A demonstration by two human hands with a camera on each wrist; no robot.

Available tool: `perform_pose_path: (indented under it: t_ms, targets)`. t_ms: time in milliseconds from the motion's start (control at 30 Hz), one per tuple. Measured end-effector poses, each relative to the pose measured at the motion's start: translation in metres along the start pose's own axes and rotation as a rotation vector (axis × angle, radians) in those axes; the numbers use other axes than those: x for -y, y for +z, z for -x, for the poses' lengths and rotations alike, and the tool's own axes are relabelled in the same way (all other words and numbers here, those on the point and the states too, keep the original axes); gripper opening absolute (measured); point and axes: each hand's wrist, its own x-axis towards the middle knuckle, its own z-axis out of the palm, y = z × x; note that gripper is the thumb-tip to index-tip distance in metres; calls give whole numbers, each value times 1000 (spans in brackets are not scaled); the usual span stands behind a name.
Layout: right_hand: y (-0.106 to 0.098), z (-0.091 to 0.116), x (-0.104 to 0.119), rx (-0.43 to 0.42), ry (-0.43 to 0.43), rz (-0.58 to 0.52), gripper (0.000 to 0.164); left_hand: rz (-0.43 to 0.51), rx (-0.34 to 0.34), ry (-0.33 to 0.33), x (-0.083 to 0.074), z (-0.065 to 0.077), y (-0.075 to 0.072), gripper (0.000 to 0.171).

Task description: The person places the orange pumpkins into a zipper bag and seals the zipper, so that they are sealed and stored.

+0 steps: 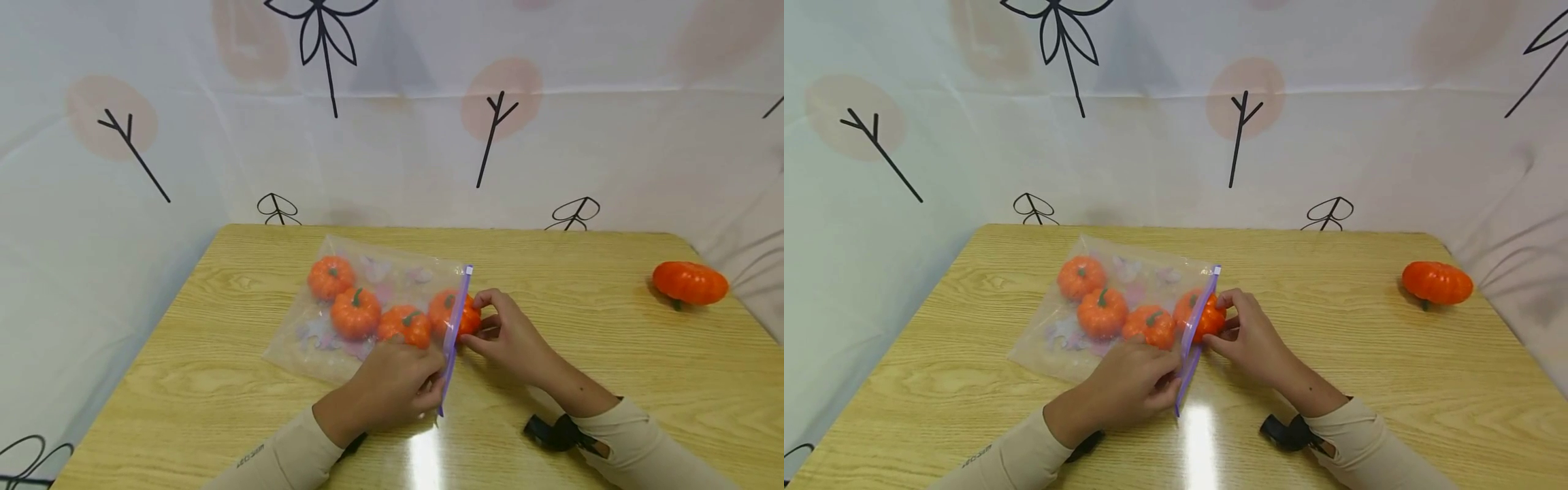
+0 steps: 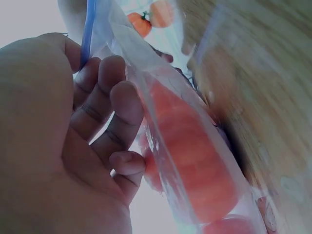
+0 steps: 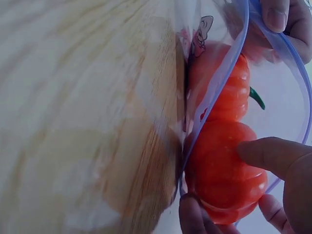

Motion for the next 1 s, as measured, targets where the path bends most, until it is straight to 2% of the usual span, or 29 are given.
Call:
perform_pose_path:
  t_ms: [100, 567, 767, 1000]
  targets:
    - [-1, 0, 1, -3, 14, 7, 47, -20, -21, 10, 0, -1, 1, 21]
    - [-2, 1, 3, -37, 27, -2, 39, -2, -53, 14, 0, 1, 1, 18]
    - [1, 0, 0, -3, 51, 0, 38, 16, -52, 11, 0, 1, 1, 20]
    - [3, 1, -3, 40, 54, 6, 38, 31, -16, 7, 1, 0, 1, 22]
